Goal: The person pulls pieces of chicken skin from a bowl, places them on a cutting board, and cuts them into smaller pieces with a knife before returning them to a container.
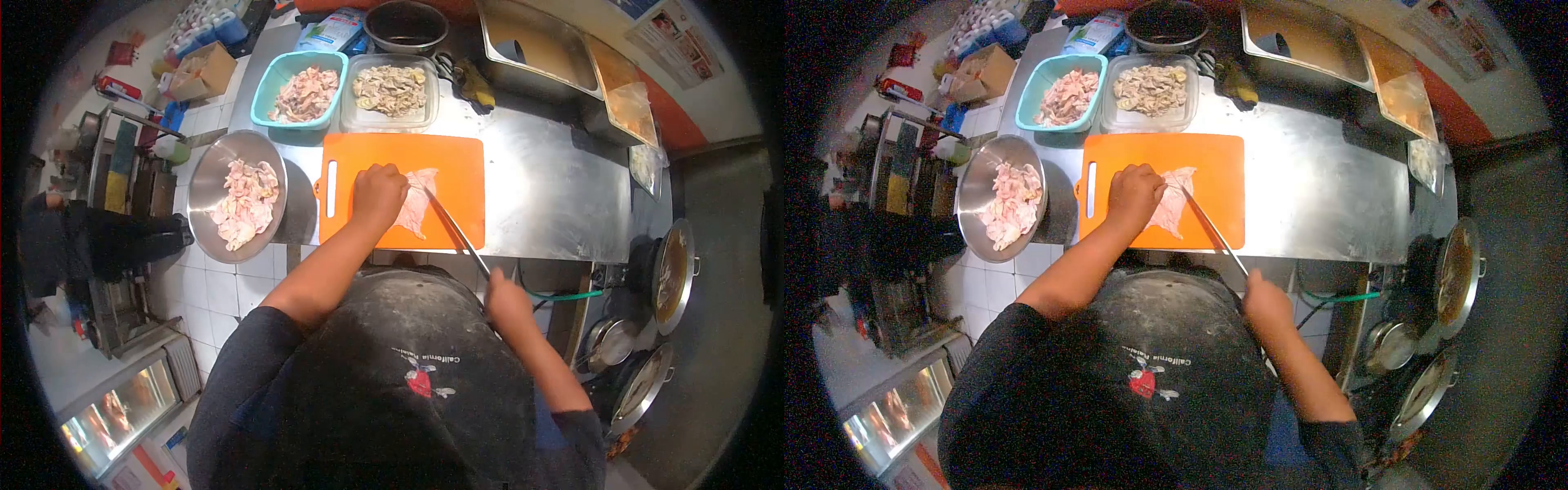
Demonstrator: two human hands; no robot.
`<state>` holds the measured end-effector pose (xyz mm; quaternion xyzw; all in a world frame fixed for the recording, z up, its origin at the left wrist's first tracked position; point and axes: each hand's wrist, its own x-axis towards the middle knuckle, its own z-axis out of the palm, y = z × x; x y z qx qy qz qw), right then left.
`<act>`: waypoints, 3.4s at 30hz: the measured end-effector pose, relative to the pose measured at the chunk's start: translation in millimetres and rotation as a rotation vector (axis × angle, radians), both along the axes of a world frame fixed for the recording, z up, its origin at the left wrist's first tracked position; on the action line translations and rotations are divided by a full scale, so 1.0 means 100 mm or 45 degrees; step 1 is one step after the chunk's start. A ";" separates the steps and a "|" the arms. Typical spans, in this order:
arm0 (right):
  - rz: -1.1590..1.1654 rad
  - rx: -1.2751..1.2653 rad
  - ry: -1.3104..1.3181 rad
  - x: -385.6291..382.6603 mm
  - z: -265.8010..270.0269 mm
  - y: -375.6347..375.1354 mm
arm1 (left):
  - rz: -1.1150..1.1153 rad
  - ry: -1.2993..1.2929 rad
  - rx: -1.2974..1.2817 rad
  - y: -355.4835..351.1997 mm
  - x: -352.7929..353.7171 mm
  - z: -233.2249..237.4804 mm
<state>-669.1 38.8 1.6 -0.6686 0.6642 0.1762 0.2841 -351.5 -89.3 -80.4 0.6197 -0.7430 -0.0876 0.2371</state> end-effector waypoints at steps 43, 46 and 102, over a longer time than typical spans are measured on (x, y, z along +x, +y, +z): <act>0.118 -0.147 -0.273 0.52 -0.11 -0.38 | -0.193 0.425 0.399 0.39 0.62 0.78; 0.168 -0.124 -0.217 0.57 -0.01 -0.42 | -0.175 0.524 0.440 0.44 0.60 1.35; -0.020 -0.408 -0.082 0.01 -0.03 -0.30 | 0.156 0.606 0.634 0.10 0.32 0.17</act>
